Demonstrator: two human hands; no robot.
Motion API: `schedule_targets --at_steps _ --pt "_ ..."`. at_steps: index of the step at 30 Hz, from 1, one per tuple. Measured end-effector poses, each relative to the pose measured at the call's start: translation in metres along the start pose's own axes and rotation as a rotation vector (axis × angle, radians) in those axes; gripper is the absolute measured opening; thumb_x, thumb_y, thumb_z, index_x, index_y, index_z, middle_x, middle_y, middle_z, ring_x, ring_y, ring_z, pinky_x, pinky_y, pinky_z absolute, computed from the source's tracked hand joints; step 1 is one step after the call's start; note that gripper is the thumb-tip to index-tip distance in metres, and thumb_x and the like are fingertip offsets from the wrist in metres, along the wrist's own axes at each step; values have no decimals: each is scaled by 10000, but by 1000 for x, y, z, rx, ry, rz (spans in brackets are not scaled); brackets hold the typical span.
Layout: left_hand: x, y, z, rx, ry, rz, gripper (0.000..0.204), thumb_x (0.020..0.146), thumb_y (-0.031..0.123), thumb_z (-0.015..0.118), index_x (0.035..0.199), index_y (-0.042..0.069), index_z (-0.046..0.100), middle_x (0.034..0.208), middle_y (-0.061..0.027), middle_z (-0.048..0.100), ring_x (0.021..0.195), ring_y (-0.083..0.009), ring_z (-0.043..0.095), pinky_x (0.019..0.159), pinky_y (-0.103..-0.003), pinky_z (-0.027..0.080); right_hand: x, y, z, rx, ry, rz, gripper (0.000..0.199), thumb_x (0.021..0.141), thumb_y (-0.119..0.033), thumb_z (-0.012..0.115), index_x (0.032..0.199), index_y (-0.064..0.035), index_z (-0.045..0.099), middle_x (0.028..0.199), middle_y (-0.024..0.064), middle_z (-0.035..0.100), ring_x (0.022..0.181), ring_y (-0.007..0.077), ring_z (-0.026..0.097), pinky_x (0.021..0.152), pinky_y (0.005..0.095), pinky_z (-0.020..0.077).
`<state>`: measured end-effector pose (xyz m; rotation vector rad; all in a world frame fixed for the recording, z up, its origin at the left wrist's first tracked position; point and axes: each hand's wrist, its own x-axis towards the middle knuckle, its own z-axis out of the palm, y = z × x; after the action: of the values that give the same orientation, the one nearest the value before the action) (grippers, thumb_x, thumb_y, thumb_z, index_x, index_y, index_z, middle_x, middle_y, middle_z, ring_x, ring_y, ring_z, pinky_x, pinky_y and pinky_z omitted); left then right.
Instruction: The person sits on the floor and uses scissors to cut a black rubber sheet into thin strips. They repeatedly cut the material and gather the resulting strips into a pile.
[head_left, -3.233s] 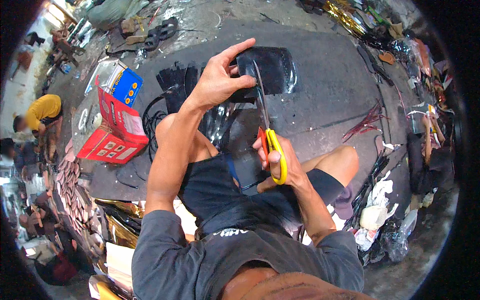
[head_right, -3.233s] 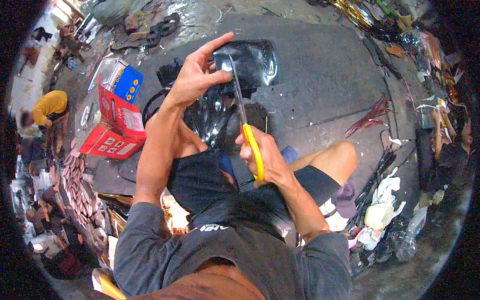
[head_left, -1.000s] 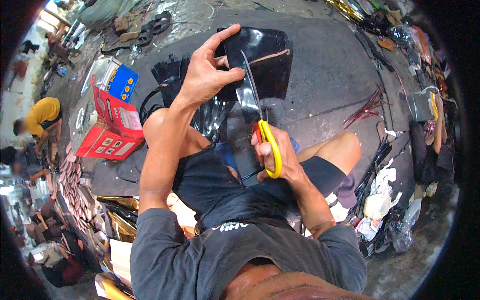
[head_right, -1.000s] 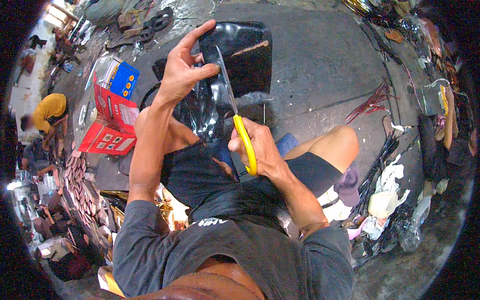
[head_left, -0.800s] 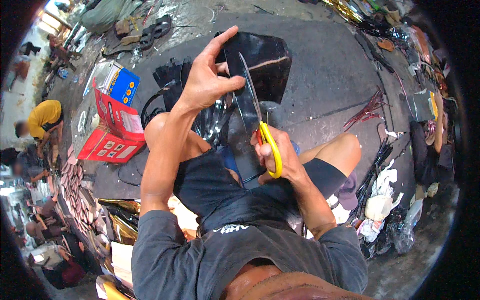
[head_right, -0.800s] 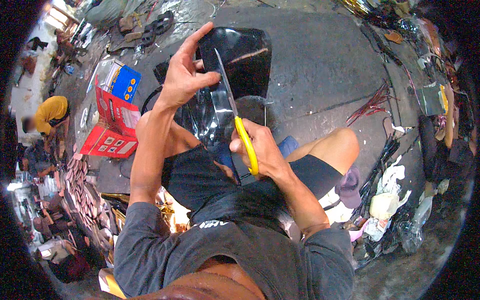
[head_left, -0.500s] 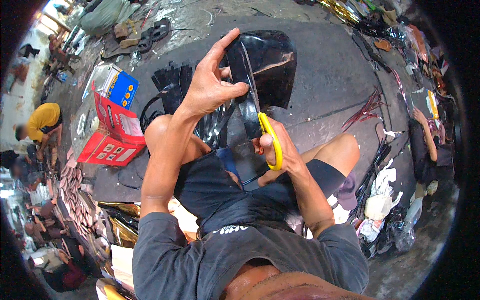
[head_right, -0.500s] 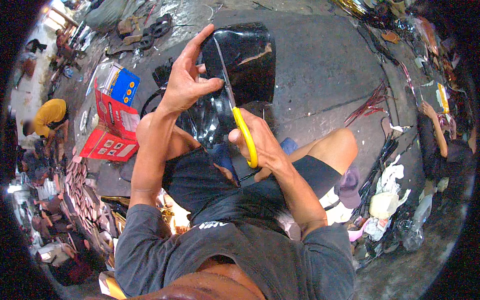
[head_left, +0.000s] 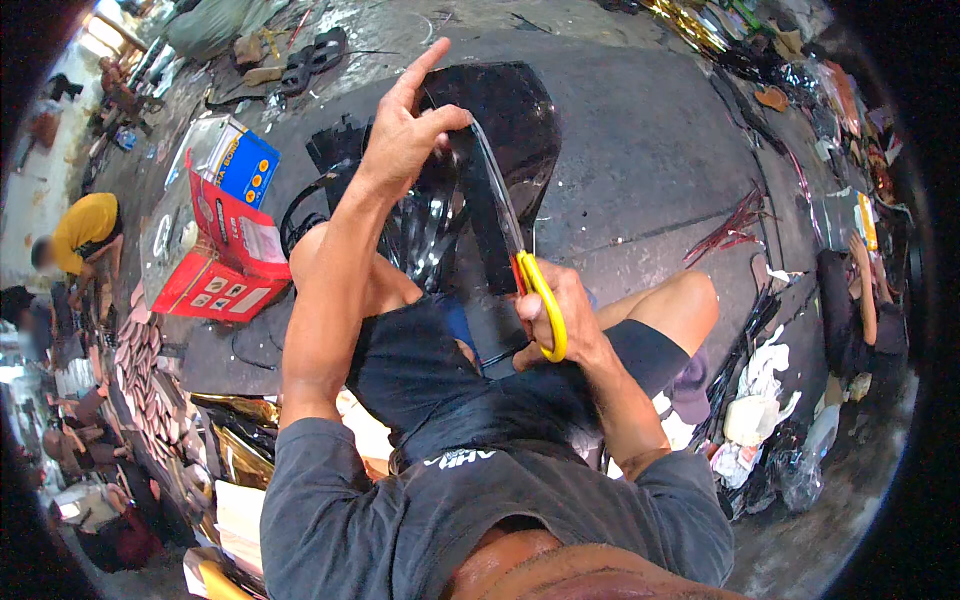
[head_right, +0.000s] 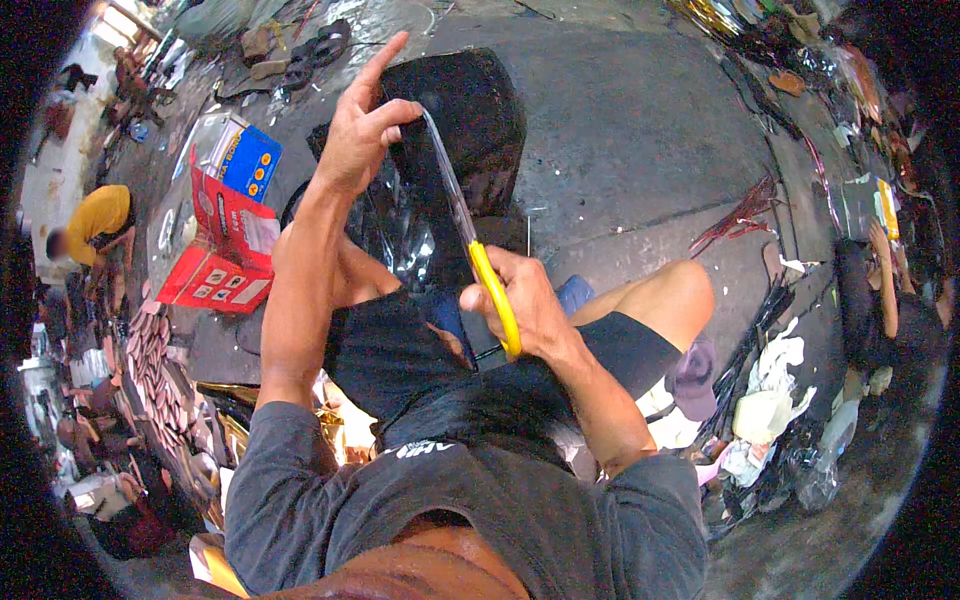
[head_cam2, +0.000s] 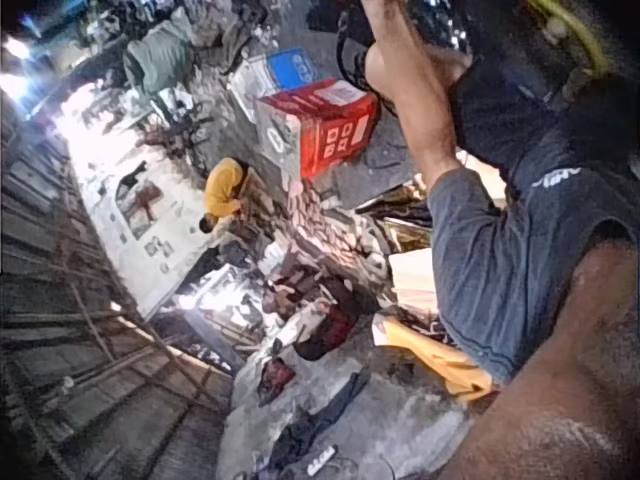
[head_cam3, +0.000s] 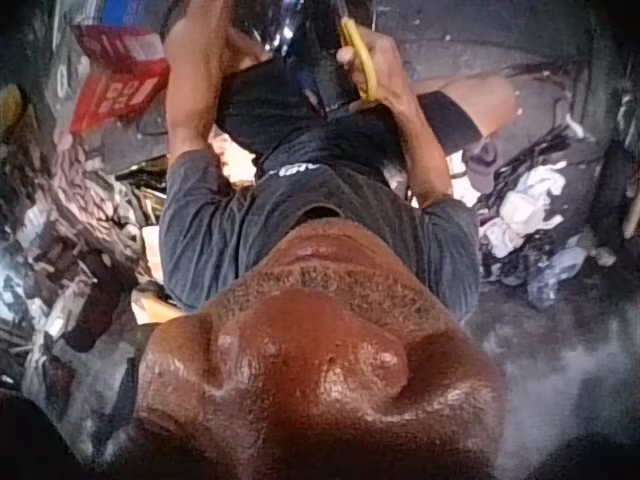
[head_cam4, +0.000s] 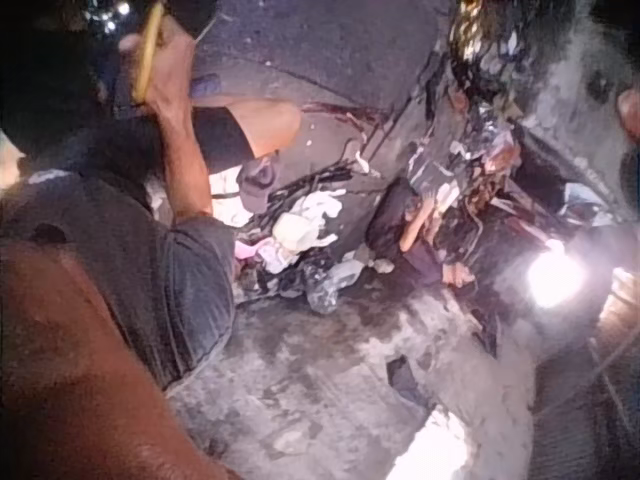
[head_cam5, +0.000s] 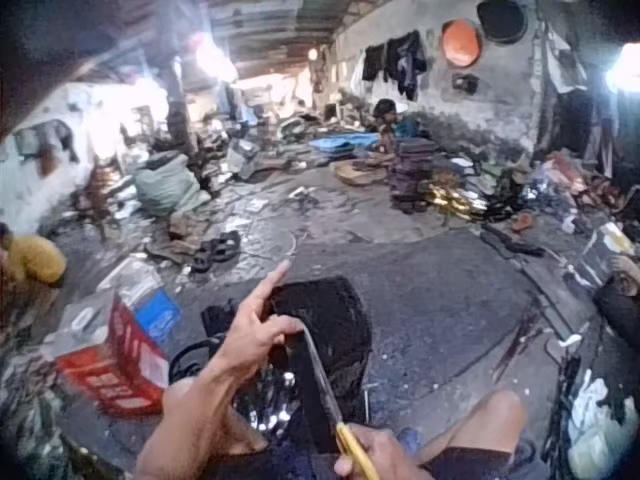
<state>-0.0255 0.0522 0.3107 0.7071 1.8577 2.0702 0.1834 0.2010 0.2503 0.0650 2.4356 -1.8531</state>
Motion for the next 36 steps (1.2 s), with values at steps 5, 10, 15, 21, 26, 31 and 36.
schedule_targets --at_steps 5,10,15,21,26,31,36 --pt "-8 4 4 53 -104 83 793 691 -72 678 1438 32 432 1335 -85 540 1091 -125 587 917 -253 500 -5 9 4 120 -8 -11 576 755 -558 744 831 -16 563 643 50 561 600 136 530 551 309 433" --pt "-14 3 12 9 -163 216 787 717 -67 687 1448 53 421 1335 -69 530 1101 -138 578 953 -279 482 9 -1 1 126 -32 -46 518 806 -487 720 901 -8 547 669 76 561 640 160 552 597 331 450" --pt "-13 3 15 -28 -227 197 834 708 -51 704 1470 26 371 1419 -80 467 1226 -165 518 1051 -310 415 11 -1 2 175 3 -95 463 823 -431 710 898 -7 542 689 61 556 667 145 551 613 317 444" --pt "-14 0 12 -17 -225 150 846 701 -36 706 1474 40 370 1423 -72 465 1212 -149 523 1033 -287 421 8 -11 5 139 31 22 897 662 -909 508 847 -32 549 622 -16 494 511 81 498 467 239 404" --pt "-11 -1 14 69 -127 225 832 696 -9 701 1467 62 397 1249 -43 564 1045 -117 572 916 -242 460 1 2 2 184 48 -13 641 753 -648 692 788 -22 562 654 22 513 631 128 503 568 315 420" --pt "-5 -2 3 129 -56 111 778 701 -6 667 1441 83 446 1037 -1 602 791 -59 538 669 -192 437 -7 5 2 211 -24 38 695 712 -714 692 767 -32 568 640 6 510 614 113 496 548 308 416" --pt "-6 1 -7 283 -60 37 819 680 -38 695 1449 74 434 1107 -14 597 896 -88 576 791 -220 487 -7 11 3 173 -27 22 671 723 -684 706 784 -27 579 645 13 524 617 111 505 543 306 415"
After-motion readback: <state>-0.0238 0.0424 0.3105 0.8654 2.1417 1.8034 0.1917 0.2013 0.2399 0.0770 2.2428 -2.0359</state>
